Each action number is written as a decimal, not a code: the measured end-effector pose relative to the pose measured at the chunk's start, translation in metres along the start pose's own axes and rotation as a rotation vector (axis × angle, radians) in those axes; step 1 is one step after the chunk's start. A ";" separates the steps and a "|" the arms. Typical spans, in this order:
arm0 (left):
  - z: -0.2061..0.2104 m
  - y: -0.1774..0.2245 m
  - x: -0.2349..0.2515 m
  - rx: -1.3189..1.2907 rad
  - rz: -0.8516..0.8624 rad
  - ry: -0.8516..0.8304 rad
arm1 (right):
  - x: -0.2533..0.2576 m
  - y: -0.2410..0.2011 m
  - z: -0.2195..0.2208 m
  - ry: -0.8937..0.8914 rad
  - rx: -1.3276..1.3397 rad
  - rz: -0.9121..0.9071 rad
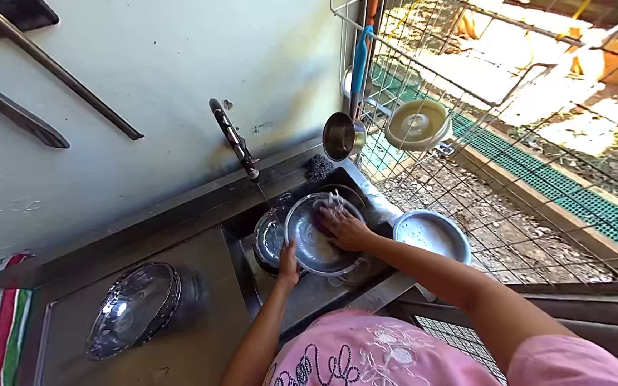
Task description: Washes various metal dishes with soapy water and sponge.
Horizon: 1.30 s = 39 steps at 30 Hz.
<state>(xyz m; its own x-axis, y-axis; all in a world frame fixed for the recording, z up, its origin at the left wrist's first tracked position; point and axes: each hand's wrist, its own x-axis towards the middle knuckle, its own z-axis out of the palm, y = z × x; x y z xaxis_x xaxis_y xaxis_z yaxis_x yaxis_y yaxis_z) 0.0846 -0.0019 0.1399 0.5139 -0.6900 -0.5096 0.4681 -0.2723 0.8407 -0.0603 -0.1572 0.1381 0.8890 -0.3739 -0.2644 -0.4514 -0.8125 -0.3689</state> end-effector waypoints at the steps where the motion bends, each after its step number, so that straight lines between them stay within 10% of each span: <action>1: 0.010 -0.003 -0.003 -0.030 -0.002 -0.049 | 0.007 -0.008 0.004 0.065 0.093 0.001; 5: 0.012 0.016 0.020 0.011 0.063 -0.007 | 0.011 -0.059 0.014 0.030 0.400 -0.145; 10: -0.023 0.035 0.036 0.012 -0.076 0.055 | -0.007 -0.034 0.011 -0.207 0.054 -0.243; 15: 0.026 -0.004 0.011 -0.145 -0.096 0.081 | 0.008 -0.078 0.014 -0.013 0.299 0.017; 21: -0.020 0.014 0.025 -0.072 -0.129 0.044 | -0.005 -0.044 0.017 -0.220 0.037 -0.188; 25: 0.014 -0.009 0.013 -0.187 -0.010 0.099 | 0.005 -0.085 0.021 -0.006 0.337 -0.059; 32: -0.019 -0.001 0.000 -0.147 -0.093 0.007 | -0.001 -0.002 0.010 -0.033 -0.076 -0.038; 36: 0.013 -0.009 0.000 -0.225 -0.078 -0.115 | 0.020 -0.047 0.026 0.153 0.220 -0.049; 39: -0.004 0.009 0.009 -0.168 -0.005 0.079 | 0.003 -0.059 0.029 -0.061 0.364 -0.228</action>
<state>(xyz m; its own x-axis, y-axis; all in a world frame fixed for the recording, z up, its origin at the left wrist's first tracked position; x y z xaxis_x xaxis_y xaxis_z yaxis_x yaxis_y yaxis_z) 0.0960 -0.0079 0.1425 0.5631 -0.6319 -0.5326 0.5812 -0.1553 0.7988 -0.0338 -0.0977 0.1335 0.9678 -0.1671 -0.1883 -0.2517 -0.6562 -0.7114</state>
